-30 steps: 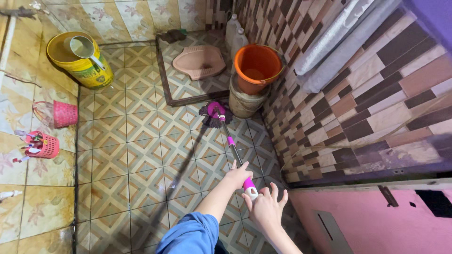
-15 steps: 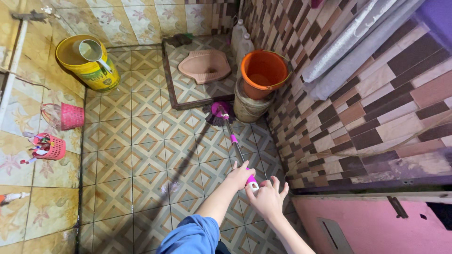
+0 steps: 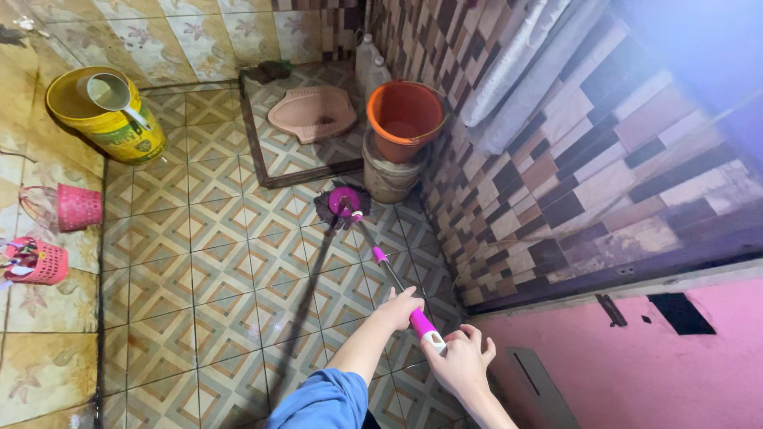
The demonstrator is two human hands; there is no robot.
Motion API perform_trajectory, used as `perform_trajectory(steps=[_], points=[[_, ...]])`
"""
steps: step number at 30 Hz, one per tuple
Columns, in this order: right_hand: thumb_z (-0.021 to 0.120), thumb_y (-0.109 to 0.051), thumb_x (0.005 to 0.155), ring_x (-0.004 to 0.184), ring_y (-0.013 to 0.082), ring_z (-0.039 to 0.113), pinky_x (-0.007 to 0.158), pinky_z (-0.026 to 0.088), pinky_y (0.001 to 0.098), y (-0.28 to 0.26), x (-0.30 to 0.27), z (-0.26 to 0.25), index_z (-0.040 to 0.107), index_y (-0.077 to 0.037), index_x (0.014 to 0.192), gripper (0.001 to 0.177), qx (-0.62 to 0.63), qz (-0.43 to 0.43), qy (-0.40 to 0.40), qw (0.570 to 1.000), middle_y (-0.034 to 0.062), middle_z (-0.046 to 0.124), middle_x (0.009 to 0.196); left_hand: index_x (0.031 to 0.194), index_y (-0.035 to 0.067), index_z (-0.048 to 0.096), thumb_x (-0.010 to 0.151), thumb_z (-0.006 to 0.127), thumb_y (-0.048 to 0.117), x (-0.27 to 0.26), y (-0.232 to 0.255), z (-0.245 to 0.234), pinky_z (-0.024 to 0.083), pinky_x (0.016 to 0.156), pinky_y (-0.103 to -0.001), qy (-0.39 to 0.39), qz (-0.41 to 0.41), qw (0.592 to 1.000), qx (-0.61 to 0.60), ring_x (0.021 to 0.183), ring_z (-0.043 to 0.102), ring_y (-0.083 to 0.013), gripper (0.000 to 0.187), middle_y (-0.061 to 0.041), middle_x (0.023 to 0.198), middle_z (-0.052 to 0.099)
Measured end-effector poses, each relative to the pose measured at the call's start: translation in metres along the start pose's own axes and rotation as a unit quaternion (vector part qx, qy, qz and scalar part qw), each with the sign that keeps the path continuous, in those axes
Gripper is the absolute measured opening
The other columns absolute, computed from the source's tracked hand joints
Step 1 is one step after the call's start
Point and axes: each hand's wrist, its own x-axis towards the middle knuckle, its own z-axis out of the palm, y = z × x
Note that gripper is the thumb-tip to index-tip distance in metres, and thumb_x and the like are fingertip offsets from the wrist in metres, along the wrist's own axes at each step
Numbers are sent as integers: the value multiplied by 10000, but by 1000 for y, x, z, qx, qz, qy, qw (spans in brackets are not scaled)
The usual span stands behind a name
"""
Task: The person mops a tiled floor in a bathroom, moving a mop around a squat toilet and several plastic buckets.
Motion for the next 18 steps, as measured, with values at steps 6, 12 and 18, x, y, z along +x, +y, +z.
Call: perform_trajectory(steps=[6, 12, 18], points=[[647, -581, 829, 1370, 215, 473, 1190, 166, 616, 54, -32, -26, 770, 0, 850, 594, 3, 3, 45, 999, 63, 756, 963, 1021, 169, 643, 741, 711, -62, 14, 37, 47, 125, 1180, -762, 12, 58, 998, -18, 1544, 293, -376, 370, -222, 1570, 429], [684, -557, 781, 1321, 192, 507, 1169, 208, 600, 105, -68, -37, 793, -63, 853, 511, 2, -10, 83, 997, 52, 755, 958, 1041, 173, 629, 722, 733, -50, 5, 82, 77, 135, 1167, -773, -28, 100, 995, -9, 1530, 284, -401, 403, -247, 1585, 391], [677, -560, 773, 1322, 173, 484, 1162, 184, 632, 119, -103, -16, 792, -91, 933, 509, -39, 22, 26, 999, 12, 732, 1086, 1028, 160, 628, 719, 753, -43, -27, 94, 101, 117, 1159, -780, -54, 126, 991, -13, 1528, 262, -418, 390, -257, 1583, 387]])
